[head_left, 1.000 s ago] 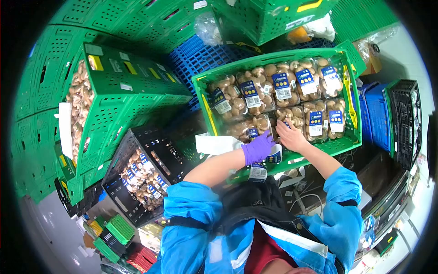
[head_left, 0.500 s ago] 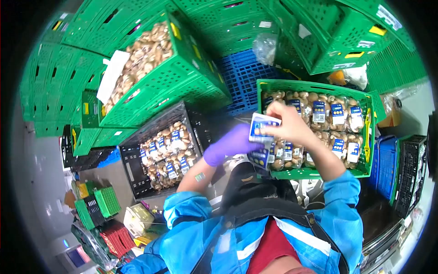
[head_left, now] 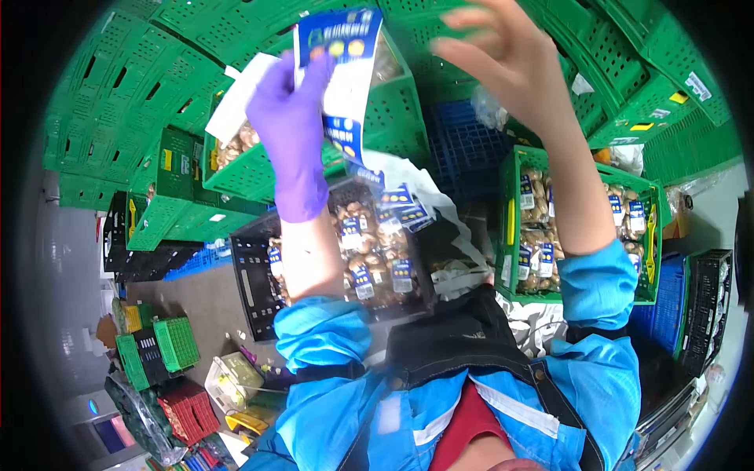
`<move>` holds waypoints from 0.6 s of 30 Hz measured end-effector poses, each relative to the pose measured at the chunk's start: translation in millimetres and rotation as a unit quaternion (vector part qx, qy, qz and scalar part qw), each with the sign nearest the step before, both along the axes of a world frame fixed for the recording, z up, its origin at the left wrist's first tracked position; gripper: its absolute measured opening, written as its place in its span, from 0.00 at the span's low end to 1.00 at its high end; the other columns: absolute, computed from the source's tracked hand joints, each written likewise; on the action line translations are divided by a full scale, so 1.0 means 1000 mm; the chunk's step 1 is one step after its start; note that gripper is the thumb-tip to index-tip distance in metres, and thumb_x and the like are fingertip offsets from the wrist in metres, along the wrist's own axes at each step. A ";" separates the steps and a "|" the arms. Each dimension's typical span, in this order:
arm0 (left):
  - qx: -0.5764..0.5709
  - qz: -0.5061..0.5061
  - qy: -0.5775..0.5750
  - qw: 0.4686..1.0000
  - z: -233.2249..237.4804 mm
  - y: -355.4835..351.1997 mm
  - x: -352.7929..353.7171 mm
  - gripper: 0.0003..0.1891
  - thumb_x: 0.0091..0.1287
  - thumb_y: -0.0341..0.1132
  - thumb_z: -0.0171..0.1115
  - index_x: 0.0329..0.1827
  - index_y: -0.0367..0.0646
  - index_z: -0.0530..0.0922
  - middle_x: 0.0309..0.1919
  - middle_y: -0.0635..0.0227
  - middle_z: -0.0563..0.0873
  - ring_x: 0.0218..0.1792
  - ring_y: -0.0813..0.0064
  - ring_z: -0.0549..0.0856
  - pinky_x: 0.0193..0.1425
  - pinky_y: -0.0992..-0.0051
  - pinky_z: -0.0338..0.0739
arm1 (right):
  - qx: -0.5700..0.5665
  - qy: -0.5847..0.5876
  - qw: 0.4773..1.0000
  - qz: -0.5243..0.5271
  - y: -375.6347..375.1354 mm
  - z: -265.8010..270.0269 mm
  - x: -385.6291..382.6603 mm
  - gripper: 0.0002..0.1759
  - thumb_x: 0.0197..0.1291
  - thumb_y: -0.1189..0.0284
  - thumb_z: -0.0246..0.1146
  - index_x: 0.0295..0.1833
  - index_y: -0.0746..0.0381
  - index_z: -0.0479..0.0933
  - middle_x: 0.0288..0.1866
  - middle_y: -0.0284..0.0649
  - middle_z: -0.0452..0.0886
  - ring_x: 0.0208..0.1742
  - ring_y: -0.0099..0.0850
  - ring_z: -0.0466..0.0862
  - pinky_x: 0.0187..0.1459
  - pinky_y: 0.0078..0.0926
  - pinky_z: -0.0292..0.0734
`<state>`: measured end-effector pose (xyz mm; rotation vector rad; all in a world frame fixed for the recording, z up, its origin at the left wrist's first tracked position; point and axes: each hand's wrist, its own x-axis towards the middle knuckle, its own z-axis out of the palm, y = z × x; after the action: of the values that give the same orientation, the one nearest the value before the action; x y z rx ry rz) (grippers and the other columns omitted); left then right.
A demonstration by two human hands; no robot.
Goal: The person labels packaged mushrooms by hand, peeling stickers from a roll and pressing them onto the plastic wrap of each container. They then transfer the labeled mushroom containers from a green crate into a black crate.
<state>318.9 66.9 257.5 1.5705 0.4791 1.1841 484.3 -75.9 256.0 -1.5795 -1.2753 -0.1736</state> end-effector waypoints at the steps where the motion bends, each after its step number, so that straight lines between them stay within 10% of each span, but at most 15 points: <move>1: -0.034 0.024 0.036 0.998 -0.010 0.008 -0.010 0.07 0.62 0.29 0.64 0.39 0.35 0.81 0.31 0.66 0.86 0.30 0.82 0.82 0.32 0.81 0.76 | 0.003 0.070 0.997 0.020 -0.013 -0.012 -0.001 0.20 0.58 0.71 0.64 0.55 0.62 0.73 0.46 0.36 0.81 0.39 0.22 0.82 0.37 0.19 0.78; 3: 0.074 0.021 0.264 0.962 -0.087 0.021 -0.019 0.05 0.61 0.31 0.64 0.35 0.39 0.80 0.27 0.71 0.82 0.30 0.79 0.80 0.33 0.77 0.75 | -0.006 0.223 0.974 0.028 -0.039 -0.063 -0.007 0.17 0.57 0.68 0.66 0.48 0.66 0.74 0.36 0.35 0.82 0.35 0.22 0.81 0.40 0.20 0.77; 4: -0.173 -0.110 0.099 0.974 -0.126 -0.001 -0.013 0.05 0.59 0.30 0.66 0.35 0.39 0.81 0.26 0.74 0.81 0.30 0.80 0.79 0.33 0.77 0.74 | -0.111 0.264 0.958 0.008 -0.059 -0.099 -0.006 0.16 0.57 0.69 0.66 0.48 0.66 0.75 0.39 0.37 0.82 0.39 0.22 0.80 0.42 0.21 0.77; 7: -0.226 -0.198 0.186 0.935 -0.253 -0.030 0.012 0.08 0.58 0.30 0.68 0.37 0.37 0.81 0.27 0.74 0.82 0.29 0.86 0.78 0.33 0.80 0.73 | -0.269 0.256 0.929 -0.016 -0.120 -0.197 -0.019 0.20 0.54 0.71 0.67 0.52 0.66 0.74 0.41 0.42 0.82 0.41 0.25 0.82 0.44 0.25 0.78; 18: -0.347 0.045 -0.124 0.928 -0.237 0.048 0.114 0.10 0.59 0.34 0.66 0.38 0.34 0.81 0.31 0.67 0.85 0.29 0.80 0.81 0.33 0.78 0.74 | -0.343 0.429 0.832 -0.082 -0.249 -0.240 -0.013 0.14 0.58 0.75 0.63 0.48 0.68 0.74 0.34 0.38 0.81 0.30 0.20 0.80 0.32 0.16 0.76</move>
<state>433.1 114.6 20.3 0.7854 0.7120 1.0963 471.2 -324.5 15.9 -2.0029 -0.4717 0.9028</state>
